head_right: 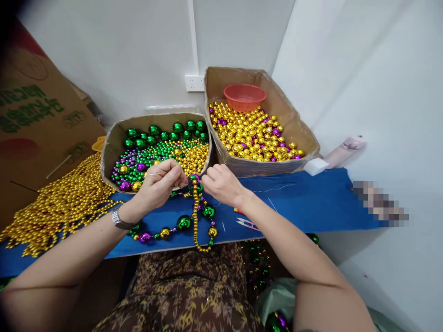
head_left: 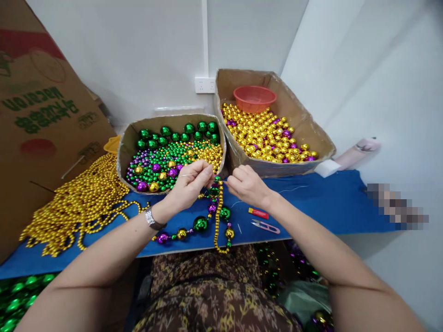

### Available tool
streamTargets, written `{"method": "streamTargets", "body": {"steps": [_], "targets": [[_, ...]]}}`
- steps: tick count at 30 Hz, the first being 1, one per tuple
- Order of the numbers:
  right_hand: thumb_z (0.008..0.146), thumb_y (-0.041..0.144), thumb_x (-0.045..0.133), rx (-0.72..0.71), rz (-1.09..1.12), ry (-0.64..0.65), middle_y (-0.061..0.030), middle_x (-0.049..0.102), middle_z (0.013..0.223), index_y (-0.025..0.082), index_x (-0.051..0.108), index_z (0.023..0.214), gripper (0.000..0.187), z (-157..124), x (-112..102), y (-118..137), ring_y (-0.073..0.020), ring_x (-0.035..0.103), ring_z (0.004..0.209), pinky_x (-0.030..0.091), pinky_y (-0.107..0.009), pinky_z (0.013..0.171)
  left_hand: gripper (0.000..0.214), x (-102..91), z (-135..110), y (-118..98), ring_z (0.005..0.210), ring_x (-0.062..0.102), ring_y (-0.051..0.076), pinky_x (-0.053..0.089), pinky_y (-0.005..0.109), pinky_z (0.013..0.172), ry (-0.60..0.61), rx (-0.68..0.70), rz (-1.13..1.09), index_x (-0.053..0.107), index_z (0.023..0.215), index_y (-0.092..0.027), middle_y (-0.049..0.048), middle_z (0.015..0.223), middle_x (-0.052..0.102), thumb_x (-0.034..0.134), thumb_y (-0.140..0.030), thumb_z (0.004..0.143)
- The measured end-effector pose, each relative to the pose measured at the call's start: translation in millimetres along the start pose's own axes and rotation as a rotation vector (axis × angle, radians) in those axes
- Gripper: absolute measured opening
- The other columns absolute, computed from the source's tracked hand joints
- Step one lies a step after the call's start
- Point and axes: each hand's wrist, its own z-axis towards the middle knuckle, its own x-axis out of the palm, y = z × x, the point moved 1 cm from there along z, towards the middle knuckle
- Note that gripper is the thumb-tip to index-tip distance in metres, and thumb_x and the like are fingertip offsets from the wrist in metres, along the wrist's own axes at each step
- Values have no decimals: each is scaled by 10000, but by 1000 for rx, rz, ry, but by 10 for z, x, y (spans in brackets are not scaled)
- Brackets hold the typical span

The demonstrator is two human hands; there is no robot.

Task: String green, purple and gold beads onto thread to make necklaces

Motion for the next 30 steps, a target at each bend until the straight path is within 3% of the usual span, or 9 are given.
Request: {"method": "streamTargets", "body": {"steps": [2, 4, 8, 10, 13, 18, 23, 25, 30], "targets": [[962, 221, 405, -34, 38, 17, -29, 470, 660, 189, 554, 670, 329, 4, 32, -17, -175, 388, 680, 290, -320, 639, 313, -19, -36, 50, 555, 456, 99, 369, 242, 544, -20, -21, -49, 506, 664, -182, -12, 589, 511, 550, -372, 908], [964, 228, 407, 24, 145, 40, -26, 468, 672, 188, 538, 670, 324, -2, 59, 9, -168, 396, 680, 309, -310, 643, 324, -28, -59, 90, 550, 457, 100, 368, 242, 545, -44, -27, -38, 499, 656, -181, -17, 580, 503, 555, -383, 904], [967, 359, 456, 343, 464, 57, -9, 474, 716, 189, 509, 716, 308, -47, 62, 149, -143, 450, 685, 365, -268, 641, 334, 10, -72, 94, 571, 479, 107, 385, 243, 557, -36, 9, 151, 533, 670, -176, -4, 615, 533, 541, -414, 905], [929, 451, 516, 465, 516, 38, -3, 473, 722, 192, 496, 717, 335, -76, 43, 225, -139, 463, 682, 376, -263, 635, 311, 45, -78, 79, 590, 493, 109, 392, 239, 565, -25, 27, 221, 544, 698, -176, -2, 635, 539, 526, -398, 915], [897, 474, 560, 500, 432, 4, -10, 467, 713, 193, 491, 697, 352, -106, 8, 298, -152, 455, 686, 371, -278, 639, 295, 84, -93, 86, 595, 501, 107, 397, 231, 566, -29, 30, 253, 537, 717, -177, -5, 639, 542, 498, -375, 933], [914, 355, 539, 350, 189, 22, -45, 491, 733, 185, 536, 729, 251, -110, -29, 367, -193, 443, 733, 340, -317, 661, 301, 85, -101, 166, 557, 533, 109, 426, 233, 556, -85, -36, 202, 538, 718, -181, -7, 600, 565, 492, -383, 935], [926, 232, 479, 327, -69, -32, -64, 486, 698, 192, 547, 704, 235, -112, 14, 452, -216, 408, 731, 283, -344, 646, 318, 116, -126, 207, 538, 544, 102, 435, 228, 552, -156, -89, 168, 559, 708, -173, -10, 576, 569, 512, -401, 924], [932, 180, 451, 322, -158, -85, -55, 465, 661, 199, 539, 683, 264, -120, 53, 479, -212, 393, 707, 260, -350, 635, 325, 156, -140, 207, 532, 544, 98, 442, 222, 542, -188, -141, 75, 556, 695, -167, -17, 567, 552, 543, -416, 903], [953, 160, 433, 382, -212, -155, -37, 456, 620, 197, 569, 694, 295, -180, 225, 572, -187, 406, 664, 252, -347, 624, 314, 244, -151, 205, 548, 564, 94, 522, 249, 598, -344, -297, -403, 527, 716, -163, -46, 589, 517, 661, -433, 806]]}}
